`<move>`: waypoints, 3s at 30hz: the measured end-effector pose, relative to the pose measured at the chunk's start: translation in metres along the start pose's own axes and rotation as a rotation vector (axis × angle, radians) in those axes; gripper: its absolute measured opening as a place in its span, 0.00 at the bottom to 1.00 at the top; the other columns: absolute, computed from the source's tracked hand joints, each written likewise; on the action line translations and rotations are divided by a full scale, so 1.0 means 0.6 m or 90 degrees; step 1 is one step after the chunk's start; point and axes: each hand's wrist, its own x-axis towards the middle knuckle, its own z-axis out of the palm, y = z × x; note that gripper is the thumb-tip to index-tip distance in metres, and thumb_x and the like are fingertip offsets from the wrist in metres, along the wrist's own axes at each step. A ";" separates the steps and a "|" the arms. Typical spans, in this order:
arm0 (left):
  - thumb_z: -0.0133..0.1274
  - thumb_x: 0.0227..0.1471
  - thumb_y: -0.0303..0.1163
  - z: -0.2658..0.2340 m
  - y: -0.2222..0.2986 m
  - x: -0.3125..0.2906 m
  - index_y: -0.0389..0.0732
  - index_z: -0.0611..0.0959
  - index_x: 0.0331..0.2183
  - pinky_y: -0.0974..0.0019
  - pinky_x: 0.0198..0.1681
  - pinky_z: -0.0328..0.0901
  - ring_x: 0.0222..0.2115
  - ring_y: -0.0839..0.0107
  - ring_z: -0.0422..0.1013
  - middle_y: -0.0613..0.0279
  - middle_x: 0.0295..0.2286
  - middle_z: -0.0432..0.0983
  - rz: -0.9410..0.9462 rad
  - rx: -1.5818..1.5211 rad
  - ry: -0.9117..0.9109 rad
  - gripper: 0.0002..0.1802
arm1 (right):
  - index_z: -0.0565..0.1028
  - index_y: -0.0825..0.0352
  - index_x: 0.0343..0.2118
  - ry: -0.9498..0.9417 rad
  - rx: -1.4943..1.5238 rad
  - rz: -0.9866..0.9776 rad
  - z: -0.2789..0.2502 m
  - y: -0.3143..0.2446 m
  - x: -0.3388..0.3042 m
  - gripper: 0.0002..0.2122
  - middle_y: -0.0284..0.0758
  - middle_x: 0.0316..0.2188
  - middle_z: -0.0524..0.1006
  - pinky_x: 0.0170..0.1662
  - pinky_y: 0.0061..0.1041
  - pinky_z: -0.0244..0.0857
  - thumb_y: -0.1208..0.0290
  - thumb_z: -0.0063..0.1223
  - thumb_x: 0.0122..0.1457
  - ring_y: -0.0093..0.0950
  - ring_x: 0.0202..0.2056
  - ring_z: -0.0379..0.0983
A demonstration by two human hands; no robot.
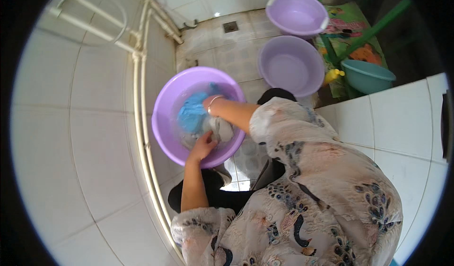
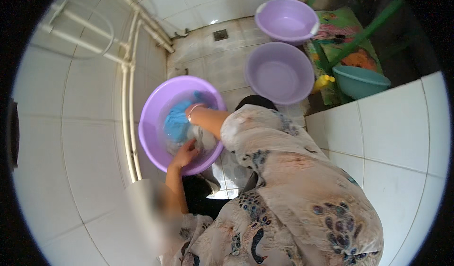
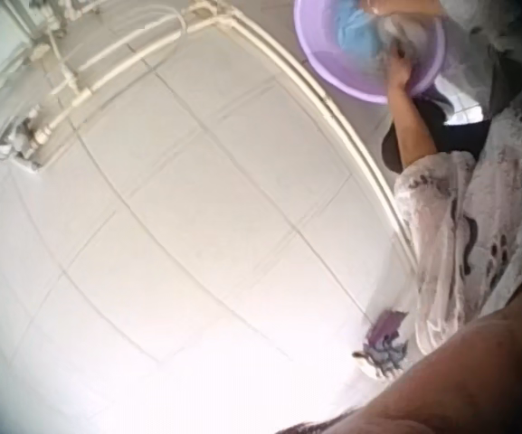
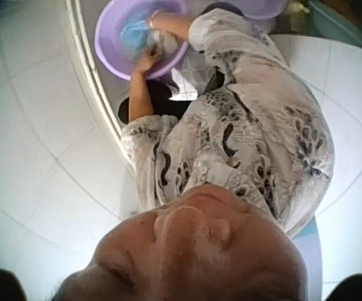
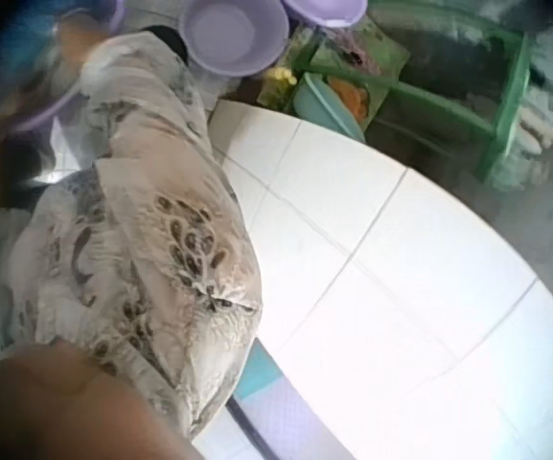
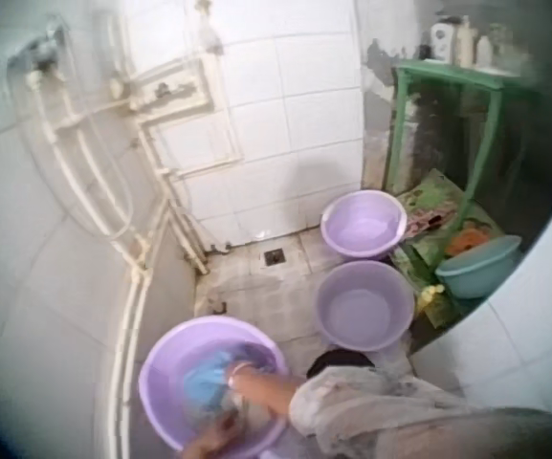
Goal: The person washes clothes by hand in a purple basin filled with water. They scrub and rinse a blue cloth and a white cloth, wringing out excess water and placing the items on a nearby wall hook.
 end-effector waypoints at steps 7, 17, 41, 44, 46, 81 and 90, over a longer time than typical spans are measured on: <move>0.53 0.44 0.40 -0.007 0.005 -0.008 0.36 0.67 0.50 0.62 0.45 0.61 0.41 0.57 0.68 0.46 0.40 0.71 -0.010 0.018 0.028 0.32 | 0.75 0.68 0.37 -0.006 -0.091 -0.036 -0.027 0.039 -0.062 0.14 0.45 0.40 0.74 0.43 0.32 0.66 0.77 0.49 0.45 0.38 0.42 0.72; 0.51 0.43 0.35 -0.031 0.006 -0.031 0.38 0.71 0.47 0.57 0.49 0.59 0.45 0.52 0.65 0.47 0.44 0.69 0.078 0.141 0.270 0.27 | 0.73 0.66 0.41 0.041 -0.068 -0.063 -0.045 0.071 -0.064 0.19 0.44 0.40 0.73 0.47 0.32 0.63 0.82 0.45 0.42 0.39 0.44 0.69; 0.34 0.57 0.38 -0.123 -0.039 -0.137 0.30 0.66 0.49 0.62 0.51 0.56 0.47 0.63 0.63 0.51 0.44 0.68 -0.119 -0.846 0.562 0.24 | 0.76 0.59 0.37 0.404 0.272 -0.348 -0.104 -0.244 0.079 0.13 0.43 0.33 0.76 0.44 0.35 0.64 0.75 0.45 0.48 0.40 0.36 0.71; 0.32 0.58 0.45 -0.120 -0.081 -0.126 0.30 0.63 0.50 0.64 0.48 0.57 0.46 0.63 0.63 0.50 0.48 0.64 -0.102 -0.949 0.571 0.29 | 0.76 0.58 0.35 0.464 0.195 -0.518 -0.021 -0.264 0.059 0.14 0.39 0.30 0.75 0.41 0.36 0.64 0.78 0.46 0.45 0.40 0.34 0.70; 0.31 0.58 0.46 -0.124 -0.081 -0.140 0.30 0.61 0.52 0.62 0.50 0.55 0.48 0.60 0.61 0.49 0.50 0.62 -0.091 -0.973 0.555 0.30 | 0.76 0.60 0.35 0.371 0.179 -0.579 0.025 -0.256 0.010 0.14 0.37 0.30 0.75 0.40 0.35 0.63 0.80 0.45 0.44 0.38 0.33 0.69; 0.47 0.45 0.21 -0.101 -0.016 -0.064 0.27 0.75 0.34 0.66 0.32 0.66 0.28 0.67 0.71 0.52 0.30 0.74 -0.054 -0.332 0.778 0.11 | 0.75 0.73 0.33 0.291 0.464 0.119 0.014 0.205 -0.138 0.20 0.46 0.28 0.76 0.35 0.30 0.69 0.60 0.57 0.43 0.36 0.29 0.75; 0.47 0.43 0.20 -0.132 0.099 0.064 0.27 0.76 0.27 0.69 0.28 0.63 0.23 0.73 0.67 0.59 0.24 0.74 0.074 -0.418 0.681 0.06 | 0.75 0.74 0.30 0.365 0.541 0.284 -0.048 0.325 -0.186 0.18 0.50 0.29 0.76 0.37 0.32 0.68 0.64 0.55 0.39 0.39 0.32 0.75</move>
